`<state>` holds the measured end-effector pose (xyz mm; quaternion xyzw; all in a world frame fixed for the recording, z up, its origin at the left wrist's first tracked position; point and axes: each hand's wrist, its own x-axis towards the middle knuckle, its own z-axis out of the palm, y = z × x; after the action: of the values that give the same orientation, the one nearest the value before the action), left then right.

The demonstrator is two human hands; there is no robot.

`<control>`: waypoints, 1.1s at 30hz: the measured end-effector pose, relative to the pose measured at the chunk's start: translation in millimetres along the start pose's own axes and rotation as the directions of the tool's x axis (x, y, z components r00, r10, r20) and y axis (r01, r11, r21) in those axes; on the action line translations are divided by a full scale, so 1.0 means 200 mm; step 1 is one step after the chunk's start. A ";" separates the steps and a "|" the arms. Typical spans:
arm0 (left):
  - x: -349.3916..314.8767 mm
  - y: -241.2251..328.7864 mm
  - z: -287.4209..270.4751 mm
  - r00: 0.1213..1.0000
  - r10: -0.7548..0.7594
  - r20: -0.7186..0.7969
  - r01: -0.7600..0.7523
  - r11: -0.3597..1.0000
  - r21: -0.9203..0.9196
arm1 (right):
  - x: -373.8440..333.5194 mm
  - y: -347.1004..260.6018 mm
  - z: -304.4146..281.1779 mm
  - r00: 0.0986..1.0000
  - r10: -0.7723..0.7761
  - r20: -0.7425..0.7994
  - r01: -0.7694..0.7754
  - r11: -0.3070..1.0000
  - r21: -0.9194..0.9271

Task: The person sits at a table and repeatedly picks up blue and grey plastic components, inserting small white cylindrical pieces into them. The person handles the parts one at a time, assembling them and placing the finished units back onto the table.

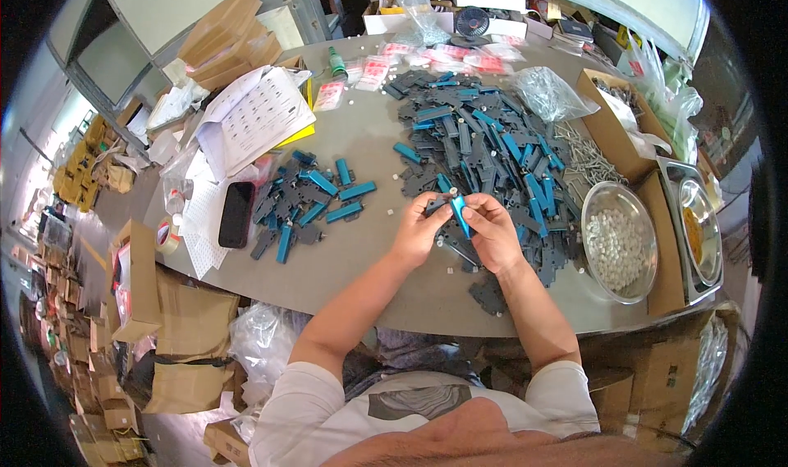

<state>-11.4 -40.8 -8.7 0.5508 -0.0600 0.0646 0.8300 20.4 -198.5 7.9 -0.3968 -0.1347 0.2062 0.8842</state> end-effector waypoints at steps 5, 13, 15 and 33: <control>0.00 0.03 0.01 0.998 0.055 0.000 -0.054 0.981 0.188 | -0.01 0.01 0.01 0.998 -0.048 -0.040 0.043 0.993 -0.112; -0.01 0.02 0.05 0.993 0.079 0.084 -0.093 0.977 0.190 | 0.01 0.05 0.01 0.987 -0.159 -0.016 0.148 0.948 -0.283; -0.02 0.05 0.07 0.995 0.048 0.086 -0.054 0.996 0.074 | 0.01 0.06 0.01 0.988 -0.152 -0.019 0.139 0.943 -0.302; 0.00 0.05 0.07 0.996 0.081 -0.020 -0.082 0.911 -0.403 | -0.04 0.01 0.11 0.945 -0.189 0.268 0.307 0.223 -0.925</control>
<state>-12.8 -49.0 5.3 0.3646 -0.0938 0.0864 0.9224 4.9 -187.2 19.7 -0.8112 -0.3359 -0.0412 0.4769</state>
